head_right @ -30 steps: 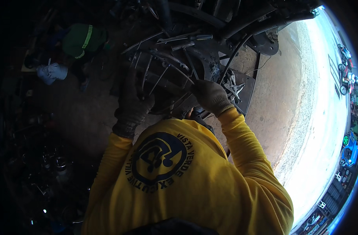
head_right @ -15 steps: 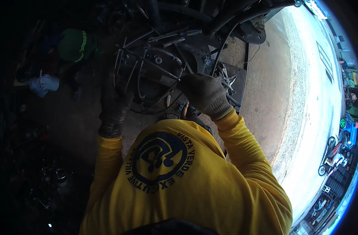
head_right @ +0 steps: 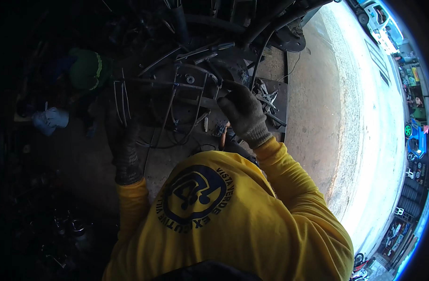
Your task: The person uses pliers and a wrench to adjust a metal frame on a workbench before welding the components together using a welding tool.
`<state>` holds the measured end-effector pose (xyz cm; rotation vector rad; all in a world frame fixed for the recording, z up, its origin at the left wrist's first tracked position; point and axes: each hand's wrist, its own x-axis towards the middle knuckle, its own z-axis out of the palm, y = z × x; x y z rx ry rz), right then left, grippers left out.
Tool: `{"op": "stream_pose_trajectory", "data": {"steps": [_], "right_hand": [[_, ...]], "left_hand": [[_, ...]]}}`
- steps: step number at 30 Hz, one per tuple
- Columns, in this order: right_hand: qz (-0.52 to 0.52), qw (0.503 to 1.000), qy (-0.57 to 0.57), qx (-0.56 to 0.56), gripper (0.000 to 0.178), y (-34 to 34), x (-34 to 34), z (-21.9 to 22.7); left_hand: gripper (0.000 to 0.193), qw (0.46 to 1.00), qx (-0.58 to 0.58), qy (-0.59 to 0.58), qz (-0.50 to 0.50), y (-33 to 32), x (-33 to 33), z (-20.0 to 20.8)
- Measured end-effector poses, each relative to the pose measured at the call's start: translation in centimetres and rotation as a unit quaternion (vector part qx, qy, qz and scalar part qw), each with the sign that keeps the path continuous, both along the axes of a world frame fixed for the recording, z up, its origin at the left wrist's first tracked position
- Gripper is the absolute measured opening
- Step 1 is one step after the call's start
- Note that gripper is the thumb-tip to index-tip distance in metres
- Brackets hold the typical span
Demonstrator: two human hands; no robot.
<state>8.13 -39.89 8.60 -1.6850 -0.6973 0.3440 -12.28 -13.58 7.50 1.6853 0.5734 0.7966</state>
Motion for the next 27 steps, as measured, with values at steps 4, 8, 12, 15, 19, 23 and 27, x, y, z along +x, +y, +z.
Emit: {"op": "stream_pose_trajectory", "data": {"steps": [4,8,12,15,19,23,27], "right_hand": [[0.041,0.996,0.045,-0.065,0.040,-0.1,-1.8,0.5],[0.051,0.993,0.094,-0.054,0.039,0.2,-2.7,1.2],[0.066,0.988,0.137,-0.032,0.040,-0.1,-2.3,1.4],[0.104,0.981,0.163,-0.015,0.040,0.1,-1.7,2.0],[0.152,0.969,0.194,-0.018,0.037,-0.5,-0.1,2.2],[0.173,0.957,0.232,0.008,0.034,-2.0,1.4,3.2],[0.220,0.941,0.248,0.068,0.033,-4.9,4.2,3.6]], "left_hand": [[0.084,0.999,0.018,0.041,-0.018,0.9,-0.4,-1.2],[0.088,0.996,-0.080,0.006,-0.047,0.4,0.5,-0.8],[0.088,0.997,-0.003,0.018,-0.080,-1.6,1.9,2.1],[0.073,0.997,-0.006,0.023,-0.071,-0.6,0.5,-0.1],[0.056,0.995,-0.044,-0.024,-0.085,-2.5,2.0,1.0],[0.062,0.994,-0.095,-0.042,-0.041,-4.7,3.0,0.9],[0.063,0.959,-0.231,-0.146,-0.071,-10.2,5.7,1.9]]}}
